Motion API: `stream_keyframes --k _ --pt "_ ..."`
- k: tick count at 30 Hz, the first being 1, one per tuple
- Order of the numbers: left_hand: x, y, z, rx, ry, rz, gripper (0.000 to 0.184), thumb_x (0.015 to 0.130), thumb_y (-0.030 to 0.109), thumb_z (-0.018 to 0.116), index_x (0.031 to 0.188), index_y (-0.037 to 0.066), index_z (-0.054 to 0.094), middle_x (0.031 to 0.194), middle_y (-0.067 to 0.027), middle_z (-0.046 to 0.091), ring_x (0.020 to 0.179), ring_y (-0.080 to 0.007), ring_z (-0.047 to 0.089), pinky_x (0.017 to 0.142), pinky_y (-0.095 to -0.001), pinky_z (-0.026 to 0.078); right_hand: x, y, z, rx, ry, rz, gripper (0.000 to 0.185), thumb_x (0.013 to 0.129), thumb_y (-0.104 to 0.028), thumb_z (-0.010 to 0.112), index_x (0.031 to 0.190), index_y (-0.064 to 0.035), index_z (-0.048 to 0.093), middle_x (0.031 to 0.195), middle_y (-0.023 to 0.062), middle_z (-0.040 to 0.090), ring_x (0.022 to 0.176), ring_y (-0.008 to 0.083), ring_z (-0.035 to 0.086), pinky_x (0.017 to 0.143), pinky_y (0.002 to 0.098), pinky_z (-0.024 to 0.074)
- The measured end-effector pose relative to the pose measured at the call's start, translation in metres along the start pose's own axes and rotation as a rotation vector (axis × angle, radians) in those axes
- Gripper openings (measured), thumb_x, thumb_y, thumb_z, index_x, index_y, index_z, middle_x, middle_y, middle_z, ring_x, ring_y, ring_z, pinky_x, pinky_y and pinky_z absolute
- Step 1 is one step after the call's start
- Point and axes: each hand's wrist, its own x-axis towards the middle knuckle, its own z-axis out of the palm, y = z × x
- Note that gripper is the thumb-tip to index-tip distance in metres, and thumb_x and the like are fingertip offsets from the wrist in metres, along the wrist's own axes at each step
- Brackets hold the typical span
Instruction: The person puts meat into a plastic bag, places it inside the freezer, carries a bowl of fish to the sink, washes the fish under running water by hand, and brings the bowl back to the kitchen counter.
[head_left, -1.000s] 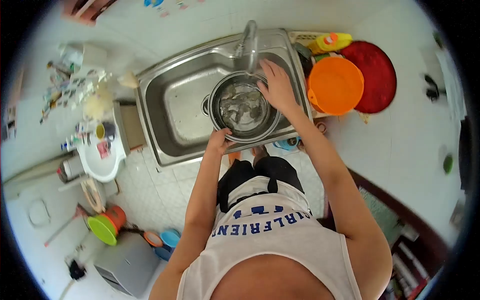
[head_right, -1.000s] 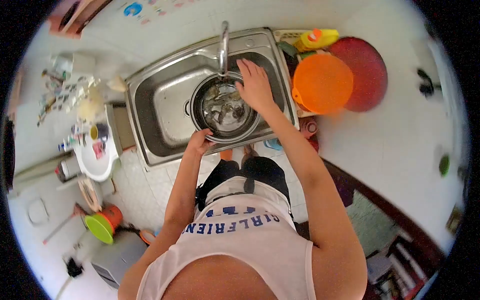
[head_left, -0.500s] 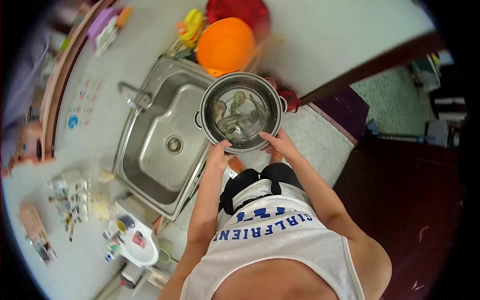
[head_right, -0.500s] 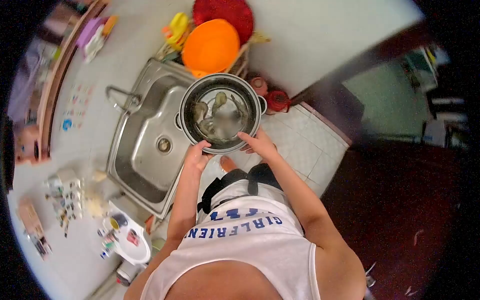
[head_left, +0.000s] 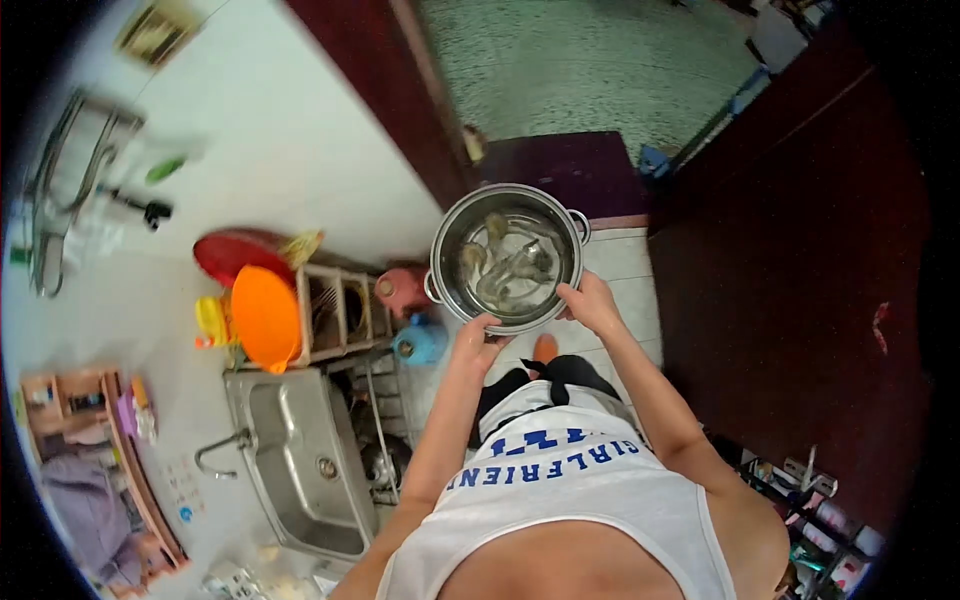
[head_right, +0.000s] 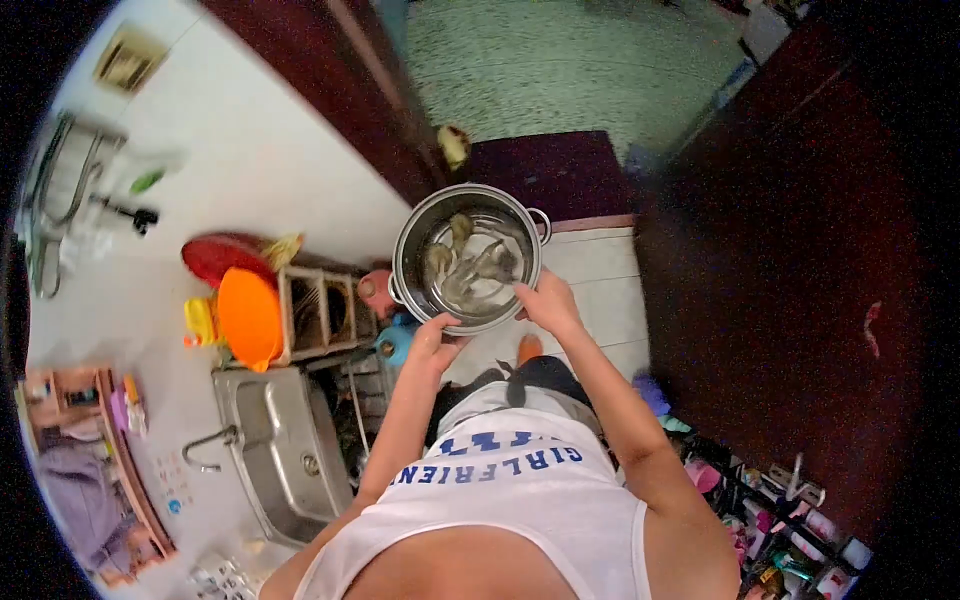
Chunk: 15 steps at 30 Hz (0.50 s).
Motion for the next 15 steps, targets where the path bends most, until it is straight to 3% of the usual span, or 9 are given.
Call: stream_keyframes --k 4,8,15 --pt "0.043 -0.005 0.083 0.035 -0.087 -0.043 0.032 0.070 -0.007 0.046 0.102 -0.007 0.046 0.108 -0.0176 0.049 0.098 -0.0298 0.050 0.089 -0.0427 0.044 0.046 0.008 -0.073 0.009 0.114 -0.034 0.033 0.074 -0.022 0.051 0.094 0.0045 0.053 0.067 0.0149 0.062 0.052 0.0204 0.063 0.053 0.0304 0.0493" --pt "0.079 0.011 0.160 0.139 -0.083 -0.039 0.031 0.070 -0.007 0.048 0.100 -0.008 0.046 0.104 -0.0170 0.050 0.093 -0.0294 0.052 0.082 -0.0423 0.048 0.097 0.014 -0.122 0.141 0.208 -0.063 0.032 0.074 -0.021 0.051 0.091 0.0056 0.054 0.066 0.0151 0.062 0.051 0.0217 0.062 0.052 0.0306 0.0493" --pt "0.174 0.051 0.262 0.132 -0.144 -0.098 0.025 0.071 -0.006 0.048 0.095 -0.010 0.044 0.100 -0.0191 0.049 0.091 -0.0309 0.053 0.085 -0.0453 0.046 0.187 -0.035 -0.192 0.170 0.289 -0.063 0.034 0.073 -0.016 0.051 0.099 0.0066 0.051 0.072 0.0162 0.061 0.049 0.0218 0.061 0.049 0.0317 0.0495"
